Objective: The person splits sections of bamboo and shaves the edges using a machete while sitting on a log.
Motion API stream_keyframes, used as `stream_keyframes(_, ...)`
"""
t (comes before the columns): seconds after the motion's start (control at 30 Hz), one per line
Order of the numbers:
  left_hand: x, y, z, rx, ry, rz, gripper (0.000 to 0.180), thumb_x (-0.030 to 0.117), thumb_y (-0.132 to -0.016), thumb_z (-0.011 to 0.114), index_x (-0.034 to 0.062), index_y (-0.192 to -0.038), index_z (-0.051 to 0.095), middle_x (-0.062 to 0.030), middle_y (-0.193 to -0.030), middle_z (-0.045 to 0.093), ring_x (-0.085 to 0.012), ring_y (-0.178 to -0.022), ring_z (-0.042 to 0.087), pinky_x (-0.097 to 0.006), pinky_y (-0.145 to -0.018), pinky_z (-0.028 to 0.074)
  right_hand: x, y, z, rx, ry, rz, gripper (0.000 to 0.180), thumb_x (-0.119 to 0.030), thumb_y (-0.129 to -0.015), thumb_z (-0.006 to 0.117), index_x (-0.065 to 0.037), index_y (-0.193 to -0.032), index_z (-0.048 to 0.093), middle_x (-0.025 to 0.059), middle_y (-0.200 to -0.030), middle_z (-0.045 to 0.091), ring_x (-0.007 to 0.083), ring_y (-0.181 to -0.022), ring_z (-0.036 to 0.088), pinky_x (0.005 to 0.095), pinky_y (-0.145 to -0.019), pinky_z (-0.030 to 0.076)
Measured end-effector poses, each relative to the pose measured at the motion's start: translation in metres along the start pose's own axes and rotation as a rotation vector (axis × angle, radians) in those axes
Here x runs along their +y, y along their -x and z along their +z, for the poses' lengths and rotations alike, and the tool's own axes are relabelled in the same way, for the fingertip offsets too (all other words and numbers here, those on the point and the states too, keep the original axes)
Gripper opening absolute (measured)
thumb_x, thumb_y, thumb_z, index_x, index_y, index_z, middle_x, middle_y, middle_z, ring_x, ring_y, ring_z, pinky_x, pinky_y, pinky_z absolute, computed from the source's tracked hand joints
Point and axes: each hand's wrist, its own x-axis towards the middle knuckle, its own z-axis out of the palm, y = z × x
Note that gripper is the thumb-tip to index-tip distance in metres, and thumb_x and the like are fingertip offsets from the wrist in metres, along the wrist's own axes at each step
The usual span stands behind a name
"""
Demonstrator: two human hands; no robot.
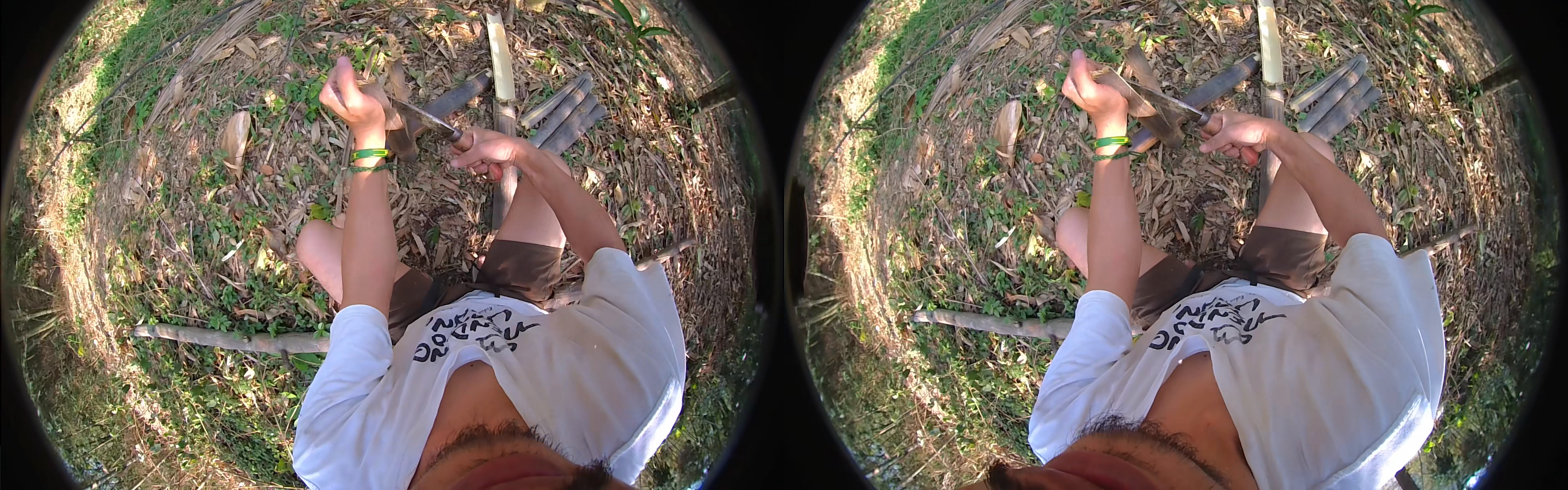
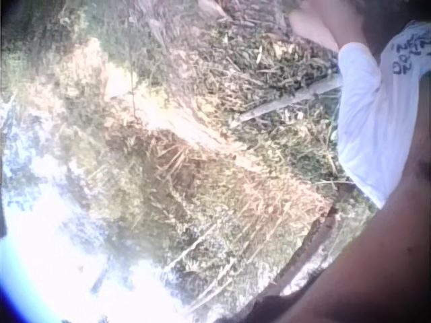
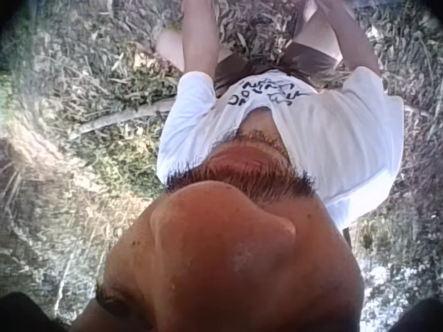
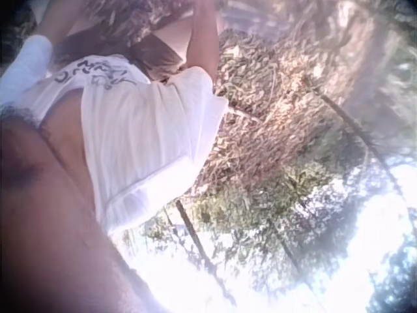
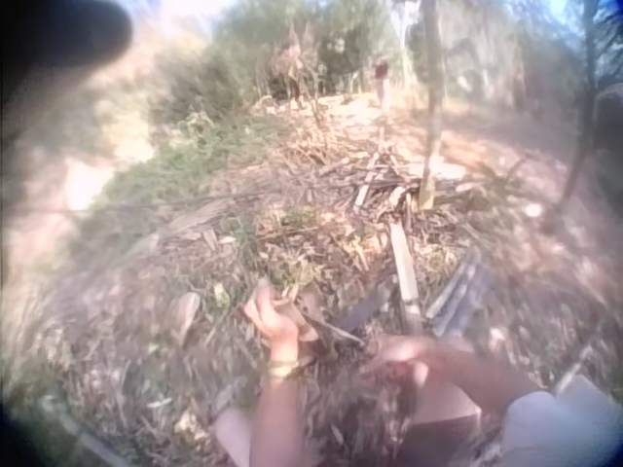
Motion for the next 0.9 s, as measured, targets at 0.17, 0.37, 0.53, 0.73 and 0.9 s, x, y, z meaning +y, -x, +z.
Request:
stream_keyframes(0.17,0.031,-0.006,-0.008,0.072,0.181,-0.419,0.052,0.029,-0.105,0.049,-0.0007,-0.064,0.04,-0.001,-0.055,0.036,-0.0125,-0.054,0.03,-0.039,-0.052,0.02,0.019,-0.009,0.041,0.475,0.562,-0.119,0.039,-0.018,-0.084,0.079,-0.007,-0.072,0.043,0.0027,-0.06,0.045,0.0157,-0.055,0.048,0.0367,-0.054,0.04)
stream_keyframes(0.37,0.043,0.001,-0.002,-0.019,0.206,-0.565,0.06,0.041,-0.107,0.042,0.0041,-0.061,0.038,-0.0015,-0.058,0.039,-0.0157,-0.059,0.035,-0.035,-0.059,0.031,0.05,-0.037,0.12,0.828,0.208,-0.204,0.036,-0.026,-0.085,0.077,-0.003,-0.078,0.051,0.0079,-0.064,0.053,0.0209,-0.06,0.054,0.0396,-0.061,0.046)
stream_keyframes(0.53,0.033,0.002,-0.02,-0.203,-0.04,-0.546,0.054,0.046,-0.106,0.048,-0.0063,-0.116,0.043,-0.0125,-0.093,0.05,-0.0252,-0.087,0.048,-0.039,-0.088,0.04,0.034,-0.032,0.172,0.59,-0.451,-0.387,0.026,-0.031,-0.102,0.058,-0.006,-0.103,0.052,-0.0005,-0.07,0.049,0.0108,-0.064,0.05,0.0305,-0.061,0.043)
stream_keyframes(0.73,0.113,0.054,-0.121,-0.623,-0.272,-0.934,0.067,0.052,-0.101,0.057,-0.0088,-0.128,0.05,-0.0277,-0.119,0.062,-0.0403,-0.111,0.061,-0.046,-0.093,0.047,0.011,-0.058,0.154,0.472,-0.727,-0.583,0.057,-0.061,-0.107,0.031,-0.01,-0.115,0.056,-0.0012,-0.096,0.053,0.0088,-0.086,0.049,0.0282,-0.079,0.043)
stream_keyframes(0.9,0.082,0.092,-0.113,-0.721,-0.352,-0.846,0.039,0.034,-0.095,0.072,-0.0018,-0.101,0.059,-0.013,-0.074,0.066,-0.0277,-0.063,0.067,-0.039,-0.057,0.051,0.048,-0.089,0.042,0.292,0.165,-0.388,0.076,-0.062,-0.1,0.05,-0.001,-0.145,0.052,0.0156,-0.137,0.058,0.0276,-0.127,0.056,0.0416,-0.111,0.04)
